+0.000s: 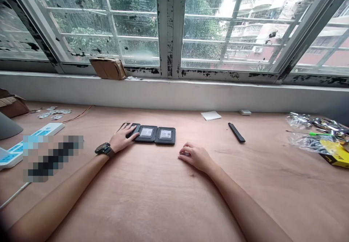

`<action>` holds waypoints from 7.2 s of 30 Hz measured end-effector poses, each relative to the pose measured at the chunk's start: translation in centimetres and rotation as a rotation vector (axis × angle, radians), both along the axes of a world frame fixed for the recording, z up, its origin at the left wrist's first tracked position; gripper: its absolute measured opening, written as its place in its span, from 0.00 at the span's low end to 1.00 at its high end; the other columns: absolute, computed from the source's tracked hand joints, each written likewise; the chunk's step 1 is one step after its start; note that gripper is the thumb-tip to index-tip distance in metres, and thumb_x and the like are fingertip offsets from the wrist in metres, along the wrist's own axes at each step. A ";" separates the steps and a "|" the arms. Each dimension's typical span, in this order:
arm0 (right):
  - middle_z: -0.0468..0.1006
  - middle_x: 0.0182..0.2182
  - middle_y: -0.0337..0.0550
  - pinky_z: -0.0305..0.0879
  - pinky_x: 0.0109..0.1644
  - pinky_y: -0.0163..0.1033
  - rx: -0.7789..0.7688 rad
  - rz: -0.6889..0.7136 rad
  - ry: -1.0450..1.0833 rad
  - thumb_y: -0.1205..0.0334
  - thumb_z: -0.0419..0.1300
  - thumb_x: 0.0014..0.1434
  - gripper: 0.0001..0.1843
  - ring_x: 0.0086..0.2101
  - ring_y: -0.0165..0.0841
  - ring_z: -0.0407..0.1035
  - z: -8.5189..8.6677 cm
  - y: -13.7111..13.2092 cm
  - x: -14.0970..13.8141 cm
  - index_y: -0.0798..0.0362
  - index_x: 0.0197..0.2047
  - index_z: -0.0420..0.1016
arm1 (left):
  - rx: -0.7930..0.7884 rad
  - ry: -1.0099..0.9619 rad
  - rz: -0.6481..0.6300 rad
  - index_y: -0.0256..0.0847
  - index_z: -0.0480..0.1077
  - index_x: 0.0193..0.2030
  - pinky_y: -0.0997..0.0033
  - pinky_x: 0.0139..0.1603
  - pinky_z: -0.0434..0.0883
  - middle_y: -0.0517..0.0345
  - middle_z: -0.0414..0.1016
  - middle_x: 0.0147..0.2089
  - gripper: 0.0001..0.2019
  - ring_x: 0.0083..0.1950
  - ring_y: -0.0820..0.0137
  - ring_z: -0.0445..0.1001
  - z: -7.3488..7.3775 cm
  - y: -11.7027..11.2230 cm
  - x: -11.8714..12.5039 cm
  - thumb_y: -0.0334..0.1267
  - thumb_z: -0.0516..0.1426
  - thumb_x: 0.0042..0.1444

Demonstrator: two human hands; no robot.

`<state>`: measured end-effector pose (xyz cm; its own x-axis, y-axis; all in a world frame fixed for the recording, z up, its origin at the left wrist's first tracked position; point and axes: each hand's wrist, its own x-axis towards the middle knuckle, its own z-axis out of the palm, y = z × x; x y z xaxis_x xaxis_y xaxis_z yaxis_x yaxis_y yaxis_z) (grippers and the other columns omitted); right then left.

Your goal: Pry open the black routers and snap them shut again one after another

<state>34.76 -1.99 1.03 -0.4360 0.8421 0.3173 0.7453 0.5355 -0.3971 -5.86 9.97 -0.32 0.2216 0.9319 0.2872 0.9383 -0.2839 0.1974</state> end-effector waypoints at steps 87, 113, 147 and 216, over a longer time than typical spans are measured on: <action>0.74 0.31 0.39 0.69 0.34 0.39 0.087 -0.067 0.999 0.51 0.50 0.74 0.08 0.31 0.33 0.71 0.4 -3.8 -4.4 0.45 0.47 0.65 | 0.102 -0.141 -0.913 0.33 0.73 0.57 0.53 0.61 0.76 0.37 0.74 0.63 0.27 0.62 0.51 0.75 1.2 -15.8 9.9 0.56 0.59 0.65; 0.72 0.28 0.38 0.50 0.22 0.35 -0.396 0.053 1.011 0.49 0.51 0.72 0.17 0.21 0.28 0.55 2.8 -4.1 -4.1 0.47 0.56 0.73 | 0.047 -0.228 -0.895 0.41 0.73 0.60 0.54 0.62 0.75 0.44 0.76 0.62 0.24 0.63 0.54 0.75 1.2 -14.5 9.4 0.53 0.60 0.65; 0.75 0.30 0.40 0.55 0.25 0.34 -0.112 -0.034 1.040 0.51 0.57 0.71 0.11 0.26 0.29 0.62 2.7 -4.3 -4.8 0.49 0.44 0.74 | 0.144 0.001 -0.564 0.39 0.65 0.68 0.42 0.75 0.48 0.45 0.61 0.73 0.26 0.76 0.51 0.54 -0.1 -6.8 6.6 0.52 0.51 0.71; 0.75 0.38 0.47 0.64 0.38 0.42 -0.118 -0.234 -0.160 0.28 0.57 0.59 0.30 0.37 0.41 0.72 1.7 -2.5 -8.0 0.50 0.37 0.68 | -0.225 -0.329 -0.660 0.43 0.47 0.76 0.46 0.69 0.64 0.41 0.60 0.71 0.59 0.69 0.45 0.63 0.6 -15.0 8.1 0.53 0.72 0.43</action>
